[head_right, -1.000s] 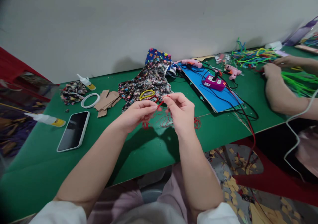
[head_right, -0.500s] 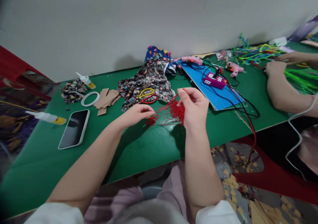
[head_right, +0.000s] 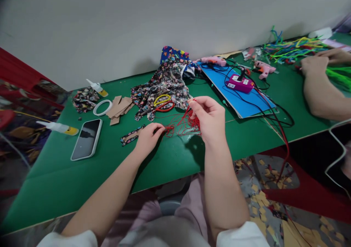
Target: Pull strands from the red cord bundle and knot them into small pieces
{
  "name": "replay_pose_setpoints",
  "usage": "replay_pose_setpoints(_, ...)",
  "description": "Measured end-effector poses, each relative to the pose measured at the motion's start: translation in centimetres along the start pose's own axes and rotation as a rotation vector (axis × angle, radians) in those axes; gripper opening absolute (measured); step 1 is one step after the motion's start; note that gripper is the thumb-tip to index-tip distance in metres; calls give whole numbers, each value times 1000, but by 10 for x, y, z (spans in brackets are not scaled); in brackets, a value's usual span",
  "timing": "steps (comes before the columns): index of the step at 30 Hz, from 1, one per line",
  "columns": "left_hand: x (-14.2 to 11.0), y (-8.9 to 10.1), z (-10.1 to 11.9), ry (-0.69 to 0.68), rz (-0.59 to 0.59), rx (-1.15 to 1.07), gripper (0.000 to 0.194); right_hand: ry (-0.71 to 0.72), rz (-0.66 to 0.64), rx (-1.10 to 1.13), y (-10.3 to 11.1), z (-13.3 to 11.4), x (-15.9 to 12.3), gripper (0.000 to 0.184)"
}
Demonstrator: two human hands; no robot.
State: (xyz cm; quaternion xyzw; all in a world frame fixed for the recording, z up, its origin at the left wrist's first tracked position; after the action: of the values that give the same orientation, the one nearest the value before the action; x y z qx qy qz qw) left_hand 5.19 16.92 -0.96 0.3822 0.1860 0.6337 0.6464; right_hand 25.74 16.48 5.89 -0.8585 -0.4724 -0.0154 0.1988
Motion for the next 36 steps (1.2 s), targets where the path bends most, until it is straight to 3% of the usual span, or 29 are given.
replay_pose_setpoints(3, 1, 7, 0, 160, 5, -245, 21, -31, -99, -43, -2, 0, -2, 7)
replay_pose_setpoints(7, -2, 14, 1, 322, 10, -533, 20, -139, -358, -193, -13, 10, -12, 9)
replay_pose_setpoints(11, -2, 19, 1, 359, 28, -649, 22, -127, -648, -383, -29, 32, -27, 13)
replay_pose_setpoints(14, -1, 21, -2, 349, 57, -704, 22, -135, -781, -487, -38, 49, -37, 14)
replay_pose_setpoints(18, 2, 22, -8, 425, 110, -858, 32, -228, -777, -544, -39, 57, -40, 17)
replay_pose_setpoints(23, 3, 23, -10, 525, 64, -1026, 24, -362, -763, -521, -35, 53, -38, 17)
replay_pose_setpoints(30, 4, 25, -12, 623, 65, -1139, 23, -308, -830, -582, -28, 53, -32, 18)
replay_pose_setpoints(36, 7, 25, -13, 645, 141, -1224, 21, -135, -966, -845, -19, 51, -26, 16)
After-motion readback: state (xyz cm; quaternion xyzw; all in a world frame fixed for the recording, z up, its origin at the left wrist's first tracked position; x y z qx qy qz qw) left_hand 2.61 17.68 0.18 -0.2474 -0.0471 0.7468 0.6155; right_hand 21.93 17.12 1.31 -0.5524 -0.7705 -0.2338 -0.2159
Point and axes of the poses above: each hand's wrist, its own x-axis towards the middle knuckle, its own y-axis out of the back of the hand, z = x × y, the point moved 2 cm from there along x, towards the middle knuckle, and after that the axes turned 12 degrees about z, right-handed, at the moved point
